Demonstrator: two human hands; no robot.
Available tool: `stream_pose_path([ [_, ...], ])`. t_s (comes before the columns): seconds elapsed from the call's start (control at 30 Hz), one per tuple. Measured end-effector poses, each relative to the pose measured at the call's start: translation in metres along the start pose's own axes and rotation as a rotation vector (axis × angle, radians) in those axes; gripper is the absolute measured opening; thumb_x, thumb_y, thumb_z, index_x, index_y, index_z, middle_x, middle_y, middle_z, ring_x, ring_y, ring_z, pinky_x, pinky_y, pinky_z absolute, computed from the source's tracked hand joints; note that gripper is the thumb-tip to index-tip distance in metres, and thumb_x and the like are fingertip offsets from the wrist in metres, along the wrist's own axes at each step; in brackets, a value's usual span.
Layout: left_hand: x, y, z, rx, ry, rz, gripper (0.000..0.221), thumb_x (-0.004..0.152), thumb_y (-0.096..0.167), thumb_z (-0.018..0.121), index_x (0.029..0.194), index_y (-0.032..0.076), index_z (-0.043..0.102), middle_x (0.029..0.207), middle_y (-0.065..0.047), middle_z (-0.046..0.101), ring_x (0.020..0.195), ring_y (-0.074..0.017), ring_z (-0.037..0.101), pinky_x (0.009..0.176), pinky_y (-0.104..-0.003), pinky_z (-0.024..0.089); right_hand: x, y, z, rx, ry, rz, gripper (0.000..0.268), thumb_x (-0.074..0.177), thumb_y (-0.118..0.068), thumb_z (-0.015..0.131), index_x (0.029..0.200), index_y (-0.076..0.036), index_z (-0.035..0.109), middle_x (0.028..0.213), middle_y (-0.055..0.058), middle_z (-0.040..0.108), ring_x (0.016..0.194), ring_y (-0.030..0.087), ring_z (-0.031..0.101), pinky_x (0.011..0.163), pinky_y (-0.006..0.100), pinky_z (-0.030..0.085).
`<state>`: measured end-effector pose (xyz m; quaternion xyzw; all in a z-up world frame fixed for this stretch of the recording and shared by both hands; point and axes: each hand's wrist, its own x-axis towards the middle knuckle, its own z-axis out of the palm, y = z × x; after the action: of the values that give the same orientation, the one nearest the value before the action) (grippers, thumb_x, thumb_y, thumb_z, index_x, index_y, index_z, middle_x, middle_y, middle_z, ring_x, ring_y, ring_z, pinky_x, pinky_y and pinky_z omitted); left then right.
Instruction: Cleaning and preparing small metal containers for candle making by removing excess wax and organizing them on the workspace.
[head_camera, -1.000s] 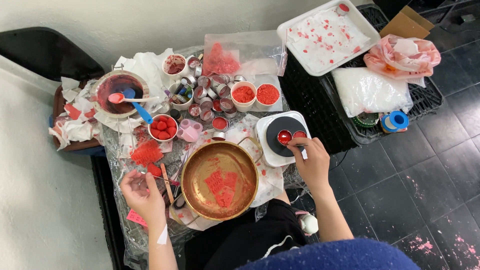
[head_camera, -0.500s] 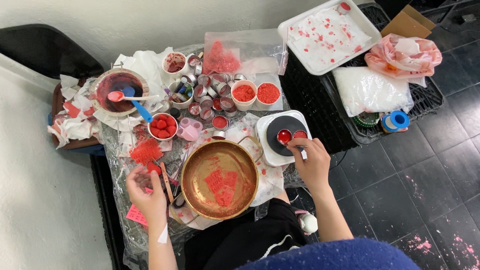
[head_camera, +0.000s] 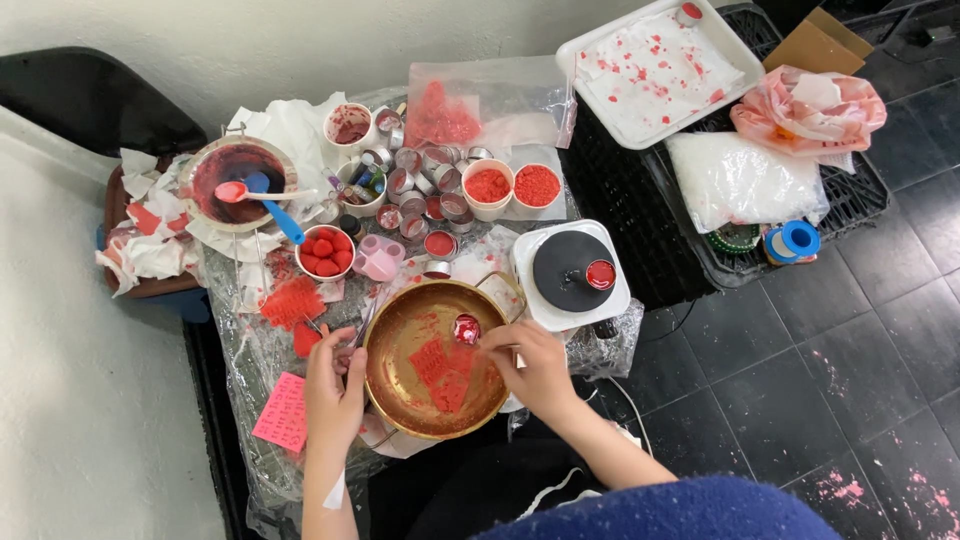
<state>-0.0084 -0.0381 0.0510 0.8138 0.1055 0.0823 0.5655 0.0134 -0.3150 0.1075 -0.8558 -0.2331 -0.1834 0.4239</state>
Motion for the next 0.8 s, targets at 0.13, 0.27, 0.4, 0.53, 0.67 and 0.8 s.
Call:
stream_pose_path([
  [0.13, -0.002, 0.006, 0.001, 0.04, 0.012, -0.026, 0.032, 0.1, 0.016, 0.062, 0.129, 0.004, 0.06, 0.103, -0.01, 0.066, 0.086, -0.0165, 0.066, 0.074, -0.03, 0.054, -0.011, 0.005, 0.03, 0.33, -0.083, 0.457, 0.014, 0.085, -0.001, 0.075, 0.095, -0.009, 0.069, 0.099, 0.001, 0.075, 0.066, 0.007, 0.068, 0.057, 0.022, 0.051],
  [0.27, -0.002, 0.005, 0.002, 0.076, 0.02, -0.032, 0.033, 0.099, 0.017, 0.059, 0.13, 0.005, 0.06, 0.105, -0.008, 0.07, 0.081, -0.0174, 0.066, 0.069, -0.031, 0.053, -0.017, 0.021, 0.052, 0.533, -0.029, 0.561, 0.011, 0.094, -0.003, 0.073, 0.1, -0.006, 0.065, 0.097, 0.004, 0.077, 0.077, 0.005, 0.065, 0.067, 0.022, 0.05],
  [0.4, -0.004, -0.007, 0.002, 0.081, 0.047, 0.018, 0.031, 0.103, 0.017, 0.056, 0.131, 0.005, 0.059, 0.107, -0.009, 0.07, 0.086, -0.0181, 0.068, 0.074, -0.032, 0.054, -0.023, 0.037, 0.068, 0.84, -0.023, 0.611, 0.008, 0.102, -0.004, 0.07, 0.105, -0.005, 0.062, 0.099, 0.003, 0.071, 0.088, 0.004, 0.064, 0.073, 0.021, 0.05],
  [0.53, -0.005, 0.001, 0.002, 0.115, 0.065, 0.003, 0.03, 0.104, 0.016, 0.054, 0.132, 0.006, 0.059, 0.104, -0.01, 0.07, 0.087, -0.0195, 0.07, 0.075, -0.034, 0.055, -0.011, 0.029, 0.064, 1.124, -0.04, 0.972, 0.011, 0.097, -0.011, 0.07, 0.102, -0.009, 0.06, 0.078, -0.003, 0.058, 0.058, 0.005, 0.045, 0.046, 0.019, 0.03],
  [0.67, -0.005, 0.01, 0.002, 0.13, 0.053, -0.094, 0.031, 0.103, 0.019, 0.054, 0.131, 0.009, 0.059, 0.097, -0.012, 0.072, 0.08, -0.0223, 0.071, 0.071, -0.037, 0.055, -0.011, 0.033, 0.063, 1.189, -0.041, 1.17, 0.013, 0.097, -0.016, 0.069, 0.103, -0.013, 0.058, 0.076, -0.005, 0.051, 0.058, 0.005, 0.044, 0.046, 0.02, 0.025],
  [0.8, -0.006, 0.026, -0.001, 0.177, 0.024, -0.14, 0.032, 0.102, 0.023, 0.054, 0.129, 0.009, 0.062, 0.095, -0.013, 0.074, 0.078, -0.0251, 0.072, 0.073, -0.038, 0.055, -0.015, 0.04, 0.062, 1.383, -0.045, 1.207, 0.012, 0.099, -0.021, 0.068, 0.105, -0.016, 0.059, 0.075, -0.005, 0.049, 0.059, 0.004, 0.043, 0.045, 0.021, 0.024],
])
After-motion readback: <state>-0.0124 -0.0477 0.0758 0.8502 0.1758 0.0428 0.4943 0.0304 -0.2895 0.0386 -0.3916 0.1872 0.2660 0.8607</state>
